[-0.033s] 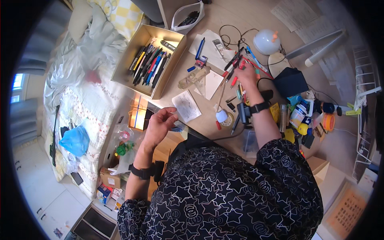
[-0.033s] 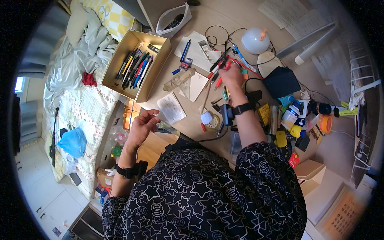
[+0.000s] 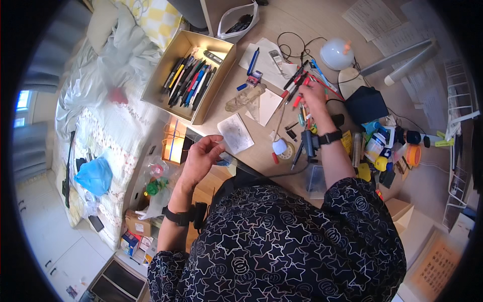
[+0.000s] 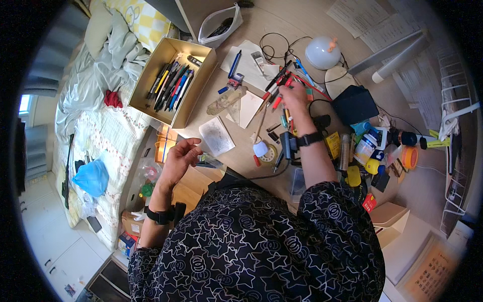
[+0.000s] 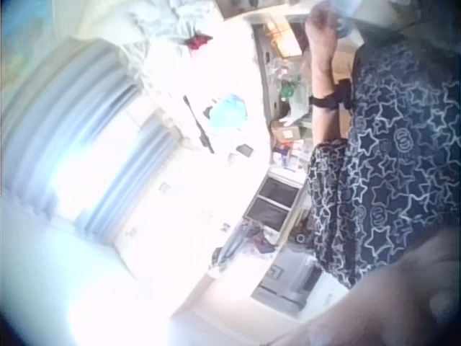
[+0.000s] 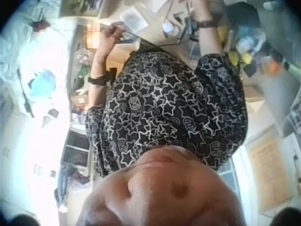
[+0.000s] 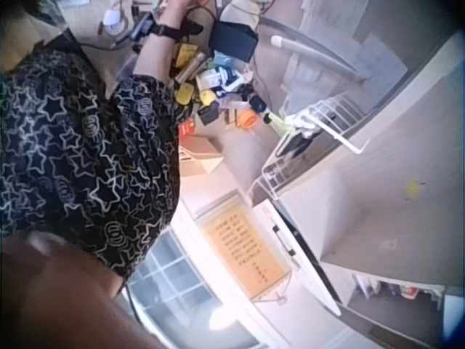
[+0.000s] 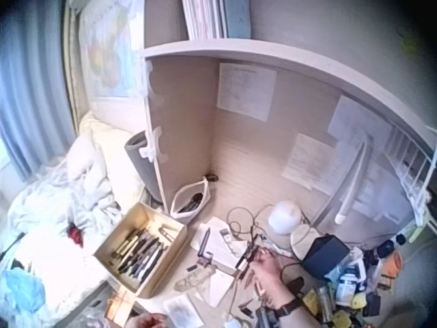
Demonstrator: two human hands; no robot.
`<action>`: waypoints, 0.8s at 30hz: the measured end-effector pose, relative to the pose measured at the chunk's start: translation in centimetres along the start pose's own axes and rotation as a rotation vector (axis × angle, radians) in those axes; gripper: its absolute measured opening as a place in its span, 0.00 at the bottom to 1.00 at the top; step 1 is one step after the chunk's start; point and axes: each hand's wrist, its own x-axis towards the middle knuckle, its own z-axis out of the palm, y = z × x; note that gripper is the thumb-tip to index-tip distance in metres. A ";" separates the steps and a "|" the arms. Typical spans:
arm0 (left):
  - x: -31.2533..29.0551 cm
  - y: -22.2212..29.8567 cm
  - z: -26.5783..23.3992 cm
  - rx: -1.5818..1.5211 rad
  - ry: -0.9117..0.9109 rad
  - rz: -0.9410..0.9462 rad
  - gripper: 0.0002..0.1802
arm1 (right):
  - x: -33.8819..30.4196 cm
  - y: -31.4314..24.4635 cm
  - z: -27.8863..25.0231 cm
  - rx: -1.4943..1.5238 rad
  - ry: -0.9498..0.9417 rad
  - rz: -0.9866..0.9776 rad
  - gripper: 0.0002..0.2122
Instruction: Organizing a collection of pens and markers, testing them on a small piece of paper, and sorting them into a box.
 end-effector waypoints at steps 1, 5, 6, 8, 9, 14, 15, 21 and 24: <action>0.0 0.1 0.0 -0.009 -0.007 0.005 0.12 | -0.6 -0.1 -1.2 0.274 -0.167 0.007 0.03; -0.2 -0.2 0.3 -0.071 -0.027 0.009 0.12 | -4.5 -2.5 -0.9 0.752 -0.404 0.022 0.09; 0.0 -0.3 0.6 -0.051 -0.046 0.022 0.13 | -5.5 -3.3 -0.9 0.815 -0.461 0.074 0.10; 0.3 -0.2 1.1 -0.036 -0.060 0.036 0.13 | -6.4 -3.6 -0.7 0.809 -0.543 0.057 0.13; 0.4 -0.1 1.4 -0.010 -0.068 0.056 0.14 | -7.5 -4.5 -0.3 0.807 -0.598 0.032 0.13; 0.6 -0.2 2.2 0.077 -0.095 0.097 0.14 | -9.2 -6.0 1.2 0.880 -0.671 0.021 0.17; 0.6 -0.5 2.2 0.069 -0.096 0.094 0.14 | -9.1 -6.0 1.4 0.912 -0.724 0.018 0.19; 0.1 -1.8 1.9 0.030 -0.073 0.084 0.15 | -8.9 -6.5 2.2 1.033 -0.819 0.166 0.14; -0.2 -1.5 1.6 0.098 -0.127 0.016 0.14 | -8.5 -6.1 2.8 1.098 -0.851 0.194 0.09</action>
